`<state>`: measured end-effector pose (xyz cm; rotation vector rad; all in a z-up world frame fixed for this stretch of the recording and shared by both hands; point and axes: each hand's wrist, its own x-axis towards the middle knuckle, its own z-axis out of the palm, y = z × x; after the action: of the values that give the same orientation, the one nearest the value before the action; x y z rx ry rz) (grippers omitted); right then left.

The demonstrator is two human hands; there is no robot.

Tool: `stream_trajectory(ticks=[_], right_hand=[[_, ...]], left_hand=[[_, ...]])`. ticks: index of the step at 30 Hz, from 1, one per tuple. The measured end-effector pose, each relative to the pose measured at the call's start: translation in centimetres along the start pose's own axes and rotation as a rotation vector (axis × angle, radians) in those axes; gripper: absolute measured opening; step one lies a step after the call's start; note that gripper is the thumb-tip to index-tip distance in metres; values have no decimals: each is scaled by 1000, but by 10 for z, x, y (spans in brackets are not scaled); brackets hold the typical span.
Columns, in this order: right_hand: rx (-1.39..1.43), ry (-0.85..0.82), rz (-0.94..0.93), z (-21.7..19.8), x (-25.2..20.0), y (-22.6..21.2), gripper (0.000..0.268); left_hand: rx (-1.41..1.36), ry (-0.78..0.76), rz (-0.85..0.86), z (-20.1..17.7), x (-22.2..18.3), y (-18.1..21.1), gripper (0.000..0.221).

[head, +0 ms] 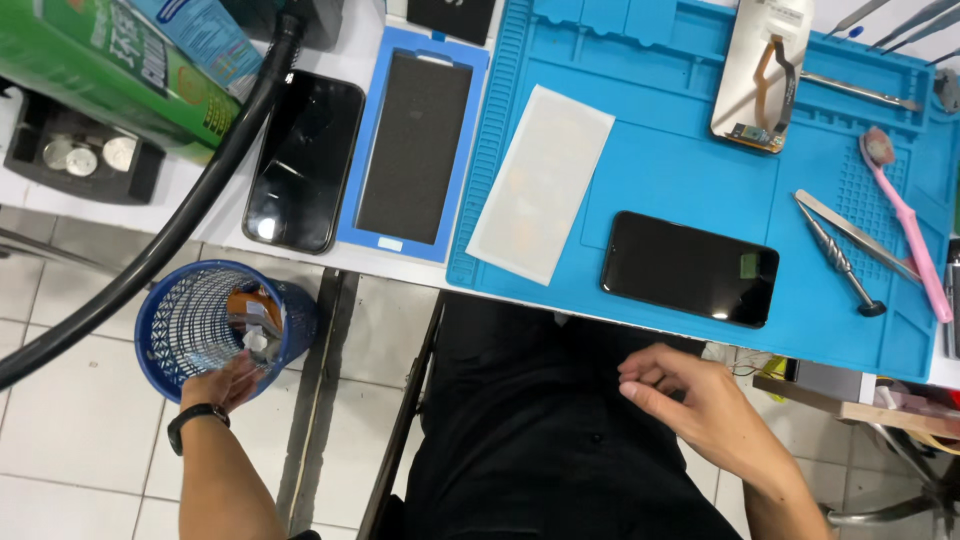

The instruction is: The person removes a protective film from a smartphone, cleans the screen, and applies a new screen protector. They then use a tape dispenser to apply tape to the phone's edges.

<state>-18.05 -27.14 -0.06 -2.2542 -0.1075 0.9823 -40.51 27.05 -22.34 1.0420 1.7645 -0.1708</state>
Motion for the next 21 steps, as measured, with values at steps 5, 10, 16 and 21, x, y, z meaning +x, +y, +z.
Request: stream_trajectory(ticks=[5, 10, 16, 21], right_hand=[[-61, -99, 142, 0, 13, 9, 27], [-189, -7, 320, 13, 58, 86, 40], [-143, 405, -40, 41, 111, 195, 66], [169, 568, -115, 38, 122, 170, 26]], left_hand=[[175, 301, 175, 58, 74, -20, 84], [441, 165, 782, 184, 71, -63, 61], [559, -582, 525, 275, -178, -17, 82], [961, -642, 1102, 261, -215, -41, 61]])
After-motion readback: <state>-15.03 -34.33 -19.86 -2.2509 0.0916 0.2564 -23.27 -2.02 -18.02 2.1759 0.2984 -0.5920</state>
